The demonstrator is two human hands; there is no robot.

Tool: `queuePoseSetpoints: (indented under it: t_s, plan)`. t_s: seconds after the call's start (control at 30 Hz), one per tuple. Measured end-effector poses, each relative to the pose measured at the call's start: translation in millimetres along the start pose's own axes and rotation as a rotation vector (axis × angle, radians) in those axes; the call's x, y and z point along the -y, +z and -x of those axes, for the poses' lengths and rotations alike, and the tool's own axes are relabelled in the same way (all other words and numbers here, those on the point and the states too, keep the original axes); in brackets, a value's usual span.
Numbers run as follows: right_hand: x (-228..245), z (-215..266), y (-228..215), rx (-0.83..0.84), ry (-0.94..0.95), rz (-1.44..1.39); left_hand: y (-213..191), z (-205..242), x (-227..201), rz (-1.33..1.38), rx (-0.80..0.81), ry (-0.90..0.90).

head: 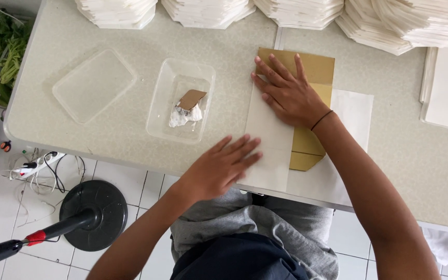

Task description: The person folds a white sheet of paper over a small cardboard template on a table. They smooth the paper with their hands, fold the sides over the template, and press down to crease the folds.

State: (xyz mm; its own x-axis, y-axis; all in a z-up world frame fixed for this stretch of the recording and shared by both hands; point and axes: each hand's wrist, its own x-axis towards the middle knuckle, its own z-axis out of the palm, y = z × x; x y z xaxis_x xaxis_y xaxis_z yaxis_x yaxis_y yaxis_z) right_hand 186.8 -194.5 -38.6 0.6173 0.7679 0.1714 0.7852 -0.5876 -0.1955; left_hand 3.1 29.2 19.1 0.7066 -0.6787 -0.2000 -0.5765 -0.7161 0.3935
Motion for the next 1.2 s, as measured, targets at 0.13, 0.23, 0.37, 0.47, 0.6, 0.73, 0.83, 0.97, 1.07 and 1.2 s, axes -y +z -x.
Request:
queuePoseSetpoints:
  t_s: [0.13, 0.23, 0.37, 0.47, 0.6, 0.73, 0.83, 0.97, 1.07, 1.2]
  plan:
    - [-1.4, -0.3, 0.3, 0.012, -0.003, -0.003, 10.3, 28.9, -3.7, 0.031, 0.043, 0.111]
    - [1.3, 0.3, -1.3, 0.006, -0.002, 0.019, -15.2, 47.4, -17.3, 0.194, 0.146, 0.144]
    - [7.2, 2.3, -17.8, 0.005, -0.118, 0.005, -32.6, 39.9, -16.0, 0.393, 0.175, 0.223]
    - [6.7, -1.3, -17.9, 0.025, -0.103, -0.008, -33.7, 10.7, -4.8, 0.242, -0.238, 0.286]
    - [8.2, -1.3, -18.9, 0.083, -0.071, -0.036, 2.0, -40.9, 14.0, -0.134, -0.353, 0.057]
    - [6.6, -0.4, -17.2, 0.034, -0.097, -0.024, 26.1, -51.1, 20.4, -0.179, -0.227, 0.027]
    - [6.1, -0.1, -16.8, 0.043, -0.081, -0.039, 29.8, -34.9, 14.8, -0.227, -0.290, 0.083]
    - [9.8, 0.4, -19.8, 0.018, -0.075, -0.036, 27.3, -29.5, 15.2, -0.237, -0.236, 0.132]
    - [11.2, 1.9, -20.0, -0.015, -0.093, -0.034, 26.3, -29.9, 15.5, -0.242, -0.202, 0.142]
    - [12.9, 2.9, -25.3, -0.036, -0.061, -0.099, 21.2, -36.0, 13.1, -0.246, -0.151, 0.221]
